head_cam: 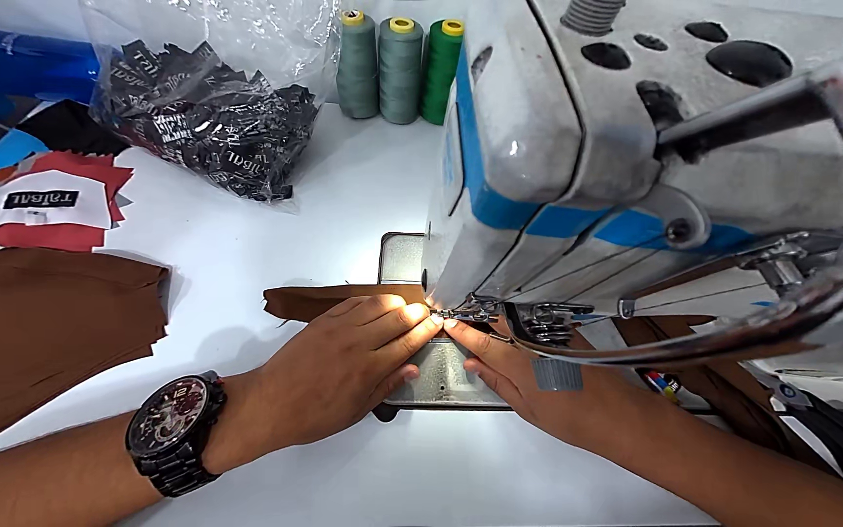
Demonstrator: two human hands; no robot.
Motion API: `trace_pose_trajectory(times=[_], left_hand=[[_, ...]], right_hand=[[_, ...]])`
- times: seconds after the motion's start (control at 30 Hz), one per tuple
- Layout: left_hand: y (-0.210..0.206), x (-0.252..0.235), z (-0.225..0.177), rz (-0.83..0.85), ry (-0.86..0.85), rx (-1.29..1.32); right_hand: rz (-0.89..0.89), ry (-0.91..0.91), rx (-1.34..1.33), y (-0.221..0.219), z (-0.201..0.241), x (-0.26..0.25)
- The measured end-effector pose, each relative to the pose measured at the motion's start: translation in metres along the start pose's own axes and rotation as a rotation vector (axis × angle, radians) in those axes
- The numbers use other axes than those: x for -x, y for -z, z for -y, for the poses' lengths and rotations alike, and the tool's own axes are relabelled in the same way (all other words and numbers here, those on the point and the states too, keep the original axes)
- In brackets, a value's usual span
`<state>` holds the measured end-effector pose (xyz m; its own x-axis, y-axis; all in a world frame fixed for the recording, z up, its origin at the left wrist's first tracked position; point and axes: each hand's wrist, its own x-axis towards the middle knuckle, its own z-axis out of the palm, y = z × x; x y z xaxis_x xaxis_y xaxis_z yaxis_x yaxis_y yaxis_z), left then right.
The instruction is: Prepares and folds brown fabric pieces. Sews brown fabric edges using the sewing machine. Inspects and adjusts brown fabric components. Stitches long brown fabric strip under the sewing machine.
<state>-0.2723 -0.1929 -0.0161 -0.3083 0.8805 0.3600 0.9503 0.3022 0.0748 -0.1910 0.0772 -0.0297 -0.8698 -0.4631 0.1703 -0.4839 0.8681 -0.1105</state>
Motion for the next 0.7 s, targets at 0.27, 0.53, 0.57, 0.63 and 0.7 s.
trace_pose_trajectory(times=[0.27,0.53,0.57,0.63,0.7], left_hand=[[0.002,0.006,0.006,-0.002,-0.017,-0.021],[0.002,0.006,0.004,-0.007,-0.018,-0.050],[0.002,0.006,0.004,-0.008,-0.017,-0.050],[0.002,0.006,0.004,-0.001,-0.013,-0.061],[0.002,0.005,0.003,0.009,-0.006,-0.070]], right_hand=[[0.055,-0.006,-0.003,0.015,0.008,-0.004],[0.083,-0.032,-0.056,0.023,0.010,-0.007],[0.099,-0.044,-0.065,0.027,0.012,-0.008],[0.039,-0.021,-0.052,0.013,0.006,-0.003],[-0.003,0.005,-0.034,0.001,0.002,-0.001]])
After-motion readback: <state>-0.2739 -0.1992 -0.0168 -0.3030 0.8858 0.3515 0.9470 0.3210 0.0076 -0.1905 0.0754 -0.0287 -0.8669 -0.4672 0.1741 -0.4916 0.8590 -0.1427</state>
